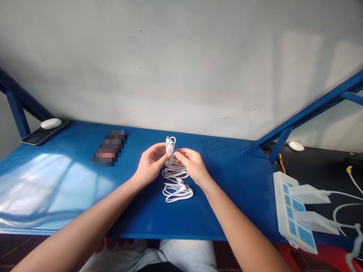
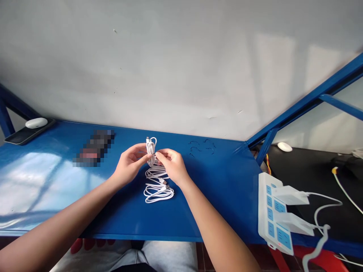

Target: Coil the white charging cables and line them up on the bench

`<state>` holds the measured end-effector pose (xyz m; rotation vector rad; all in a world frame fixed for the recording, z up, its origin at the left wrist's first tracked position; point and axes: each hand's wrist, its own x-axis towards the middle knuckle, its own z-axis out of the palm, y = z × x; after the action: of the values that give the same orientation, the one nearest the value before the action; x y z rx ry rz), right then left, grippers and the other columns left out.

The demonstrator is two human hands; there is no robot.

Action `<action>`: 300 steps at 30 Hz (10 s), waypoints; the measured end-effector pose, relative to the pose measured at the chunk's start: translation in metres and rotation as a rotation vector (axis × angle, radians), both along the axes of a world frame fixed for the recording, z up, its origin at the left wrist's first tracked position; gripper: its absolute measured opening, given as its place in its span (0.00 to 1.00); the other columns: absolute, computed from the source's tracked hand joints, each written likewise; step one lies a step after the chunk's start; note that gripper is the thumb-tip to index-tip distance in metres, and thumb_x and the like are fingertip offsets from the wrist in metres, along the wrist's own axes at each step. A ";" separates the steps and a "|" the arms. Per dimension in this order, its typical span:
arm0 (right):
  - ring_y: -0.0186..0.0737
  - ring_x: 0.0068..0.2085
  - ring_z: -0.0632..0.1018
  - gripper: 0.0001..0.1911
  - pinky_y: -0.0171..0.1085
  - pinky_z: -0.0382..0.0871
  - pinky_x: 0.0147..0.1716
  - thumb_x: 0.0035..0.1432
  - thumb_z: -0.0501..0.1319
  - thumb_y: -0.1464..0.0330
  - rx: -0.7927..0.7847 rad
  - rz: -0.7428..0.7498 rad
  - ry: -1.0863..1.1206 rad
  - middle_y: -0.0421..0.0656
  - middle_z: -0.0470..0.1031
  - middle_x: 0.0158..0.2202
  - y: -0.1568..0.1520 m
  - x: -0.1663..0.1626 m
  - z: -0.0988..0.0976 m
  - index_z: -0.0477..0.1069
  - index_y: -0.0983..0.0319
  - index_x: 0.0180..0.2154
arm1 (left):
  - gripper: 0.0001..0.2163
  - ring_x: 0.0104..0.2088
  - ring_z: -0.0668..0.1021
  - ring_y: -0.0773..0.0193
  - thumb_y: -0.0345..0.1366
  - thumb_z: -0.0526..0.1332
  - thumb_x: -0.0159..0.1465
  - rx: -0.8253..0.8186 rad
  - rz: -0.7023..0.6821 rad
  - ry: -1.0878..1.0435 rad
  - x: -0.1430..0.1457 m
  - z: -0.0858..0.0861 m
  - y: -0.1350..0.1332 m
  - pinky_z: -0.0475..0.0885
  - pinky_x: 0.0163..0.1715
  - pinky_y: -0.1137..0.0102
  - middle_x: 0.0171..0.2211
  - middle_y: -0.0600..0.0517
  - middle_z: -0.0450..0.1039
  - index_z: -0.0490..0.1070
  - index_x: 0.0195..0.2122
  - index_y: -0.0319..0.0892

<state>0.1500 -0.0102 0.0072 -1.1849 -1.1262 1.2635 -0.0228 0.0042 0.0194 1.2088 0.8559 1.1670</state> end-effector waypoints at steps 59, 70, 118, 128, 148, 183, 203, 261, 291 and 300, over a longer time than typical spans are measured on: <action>0.38 0.33 0.77 0.10 0.39 0.74 0.37 0.60 0.68 0.59 0.199 0.119 -0.078 0.40 0.78 0.31 -0.016 0.005 0.024 0.75 0.59 0.34 | 0.14 0.33 0.81 0.66 0.27 0.65 0.64 -0.613 -0.514 -0.418 -0.009 0.009 0.003 0.76 0.34 0.74 0.36 0.48 0.79 0.75 0.51 0.40; 0.34 0.28 0.70 0.15 0.38 0.70 0.34 0.48 0.74 0.60 -0.220 0.152 0.256 0.38 0.71 0.25 -0.010 0.012 0.023 0.76 0.63 0.32 | 0.17 0.41 0.83 0.59 0.33 0.66 0.66 -0.385 -0.520 -0.301 -0.007 0.001 -0.001 0.75 0.49 0.60 0.42 0.47 0.80 0.69 0.55 0.47; 0.47 0.37 0.83 0.11 0.41 0.76 0.40 0.52 0.61 0.69 0.006 -0.818 -0.645 0.50 0.84 0.35 0.047 0.175 -0.038 0.81 0.65 0.35 | 0.19 0.55 0.77 0.51 0.39 0.55 0.70 0.656 -0.391 1.081 0.016 -0.013 0.091 0.70 0.57 0.59 0.55 0.43 0.77 0.75 0.59 0.43; 0.51 0.39 0.80 0.10 0.49 0.71 0.46 0.51 0.62 0.69 -0.180 -0.852 -0.935 0.48 0.84 0.36 0.044 0.159 -0.028 0.82 0.58 0.34 | 0.16 0.52 0.80 0.50 0.35 0.60 0.66 0.553 -0.340 0.999 0.013 -0.019 0.096 0.74 0.53 0.61 0.52 0.45 0.80 0.80 0.52 0.41; 0.46 0.60 0.75 0.23 0.47 0.67 0.62 0.67 0.53 0.64 0.343 -0.088 -0.713 0.50 0.74 0.60 0.039 0.062 -0.036 0.71 0.61 0.60 | 0.21 0.68 0.65 0.49 0.40 0.48 0.73 0.578 -0.040 1.173 -0.023 -0.041 0.092 0.57 0.68 0.49 0.64 0.46 0.69 0.71 0.62 0.42; 0.49 0.65 0.71 0.15 0.68 0.31 0.69 0.65 0.57 0.66 0.305 -0.012 -0.978 0.43 0.79 0.57 0.041 0.069 -0.030 0.77 0.54 0.50 | 0.16 0.55 0.77 0.54 0.41 0.54 0.72 0.700 -0.242 0.946 -0.008 -0.035 0.088 0.67 0.60 0.58 0.53 0.47 0.79 0.78 0.53 0.46; 0.50 0.61 0.75 0.16 0.68 0.34 0.69 0.64 0.57 0.74 0.274 -0.194 -1.015 0.45 0.82 0.51 0.041 0.073 -0.026 0.78 0.57 0.49 | 0.23 0.49 0.79 0.51 0.33 0.69 0.55 0.503 -0.514 0.984 0.023 0.000 0.119 0.69 0.46 0.66 0.51 0.46 0.80 0.79 0.53 0.47; 0.43 0.35 0.83 0.18 0.39 0.78 0.34 0.46 0.69 0.67 -0.083 -0.107 0.009 0.46 0.84 0.37 -0.004 0.009 0.026 0.77 0.62 0.42 | 0.21 0.42 0.82 0.57 0.35 0.74 0.56 -0.341 -0.266 -0.230 0.018 -0.001 0.007 0.76 0.46 0.61 0.45 0.43 0.80 0.79 0.52 0.40; 0.38 0.26 0.74 0.05 0.37 0.67 0.26 0.48 0.62 0.73 0.203 -0.240 -0.745 0.40 0.76 0.26 -0.026 0.014 0.064 0.72 0.58 0.24 | 0.04 0.45 0.83 0.61 0.28 0.63 0.65 -0.659 -0.267 -0.463 0.034 0.002 -0.008 0.76 0.55 0.64 0.45 0.46 0.80 0.76 0.41 0.40; 0.31 0.20 0.63 0.12 0.34 0.56 0.20 0.49 0.61 0.73 0.198 -0.236 -0.879 0.34 0.64 0.17 -0.036 0.018 0.077 0.62 0.58 0.20 | 0.04 0.44 0.83 0.63 0.27 0.61 0.68 -0.688 -0.229 -0.555 0.040 0.003 -0.018 0.76 0.55 0.66 0.44 0.46 0.79 0.75 0.40 0.39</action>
<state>0.1680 -0.0460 0.0839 -1.7146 -1.6182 0.4056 0.0173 -0.0139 0.0225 0.3718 0.5919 0.8449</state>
